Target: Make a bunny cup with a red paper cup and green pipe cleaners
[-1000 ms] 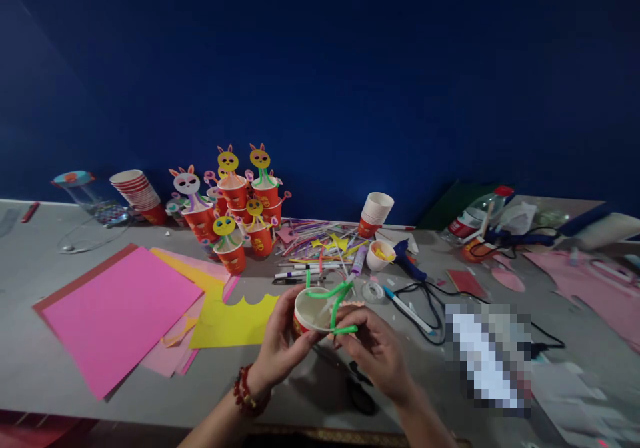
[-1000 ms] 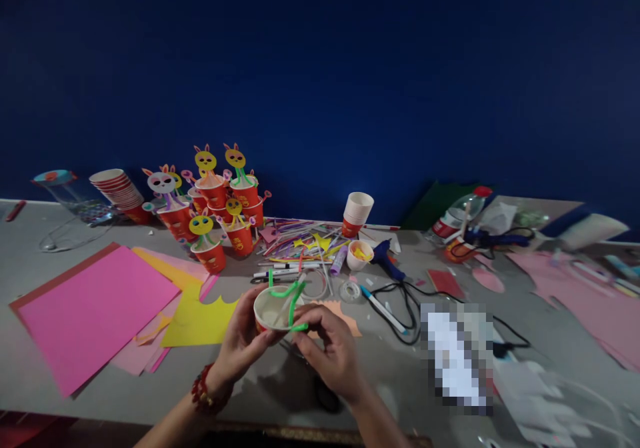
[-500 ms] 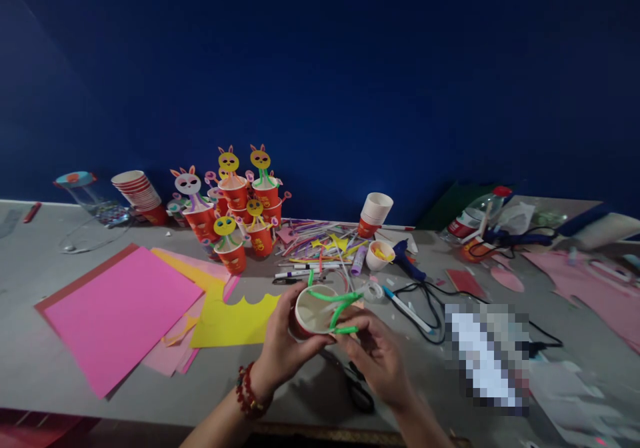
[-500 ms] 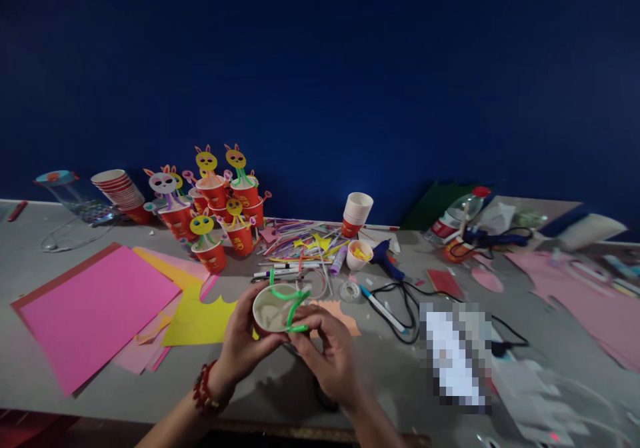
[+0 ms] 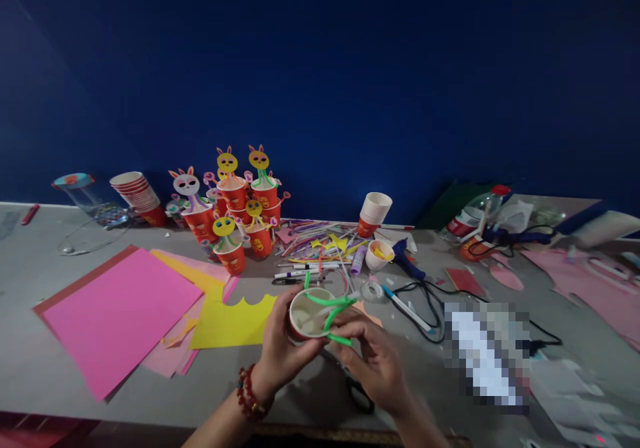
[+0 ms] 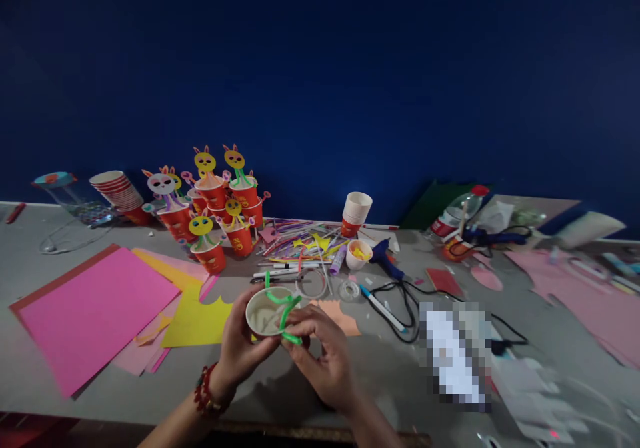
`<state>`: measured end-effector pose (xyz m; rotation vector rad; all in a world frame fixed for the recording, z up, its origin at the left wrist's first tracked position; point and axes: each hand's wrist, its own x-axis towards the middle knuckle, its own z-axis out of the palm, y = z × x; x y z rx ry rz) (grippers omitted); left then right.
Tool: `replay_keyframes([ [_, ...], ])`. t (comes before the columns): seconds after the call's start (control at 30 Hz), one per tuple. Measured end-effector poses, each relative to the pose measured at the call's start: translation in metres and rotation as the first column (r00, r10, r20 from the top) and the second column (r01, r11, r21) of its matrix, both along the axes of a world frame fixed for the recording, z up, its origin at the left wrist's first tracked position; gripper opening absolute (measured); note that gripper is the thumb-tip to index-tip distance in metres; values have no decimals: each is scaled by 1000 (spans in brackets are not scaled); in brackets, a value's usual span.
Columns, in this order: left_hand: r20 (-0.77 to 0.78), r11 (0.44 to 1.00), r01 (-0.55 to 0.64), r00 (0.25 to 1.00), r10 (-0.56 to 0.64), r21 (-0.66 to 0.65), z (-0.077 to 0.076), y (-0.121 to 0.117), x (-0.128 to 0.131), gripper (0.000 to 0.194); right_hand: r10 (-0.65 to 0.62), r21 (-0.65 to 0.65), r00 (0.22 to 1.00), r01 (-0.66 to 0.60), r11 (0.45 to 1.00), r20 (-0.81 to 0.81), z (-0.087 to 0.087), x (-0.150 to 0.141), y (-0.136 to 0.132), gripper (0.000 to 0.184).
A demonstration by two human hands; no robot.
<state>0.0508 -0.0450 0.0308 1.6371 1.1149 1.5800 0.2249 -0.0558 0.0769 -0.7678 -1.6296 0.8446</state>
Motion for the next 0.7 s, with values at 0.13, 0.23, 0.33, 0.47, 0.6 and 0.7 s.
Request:
replay_keyframes([
  [0.13,34,999,1,999,0,-42,-2,1,0,68,-25,40,996,22,999,85,5,2,2,13],
  [0.23,47,999,3,999,0,-46,-1,2,1,68,-41,85,988,29,996,149,6,3,2,20],
  [0.33,67,1000,7,998,-6,-27,0,3,2,69,-70,115,978,48,992,195,6,3,-1,24],
  [0.47,97,1000,21,995,-19,-17,0,6,0,69,-56,174,967,12,985,250,5,21,3,24],
  [0.6,121,998,47,992,-41,-47,-1,7,-2,69,-359,236,828,280,930,431,-3,89,44,11],
  [0.7,136,997,59,989,-52,-55,-4,8,-1,69,-527,205,402,615,761,749,-18,153,93,22],
])
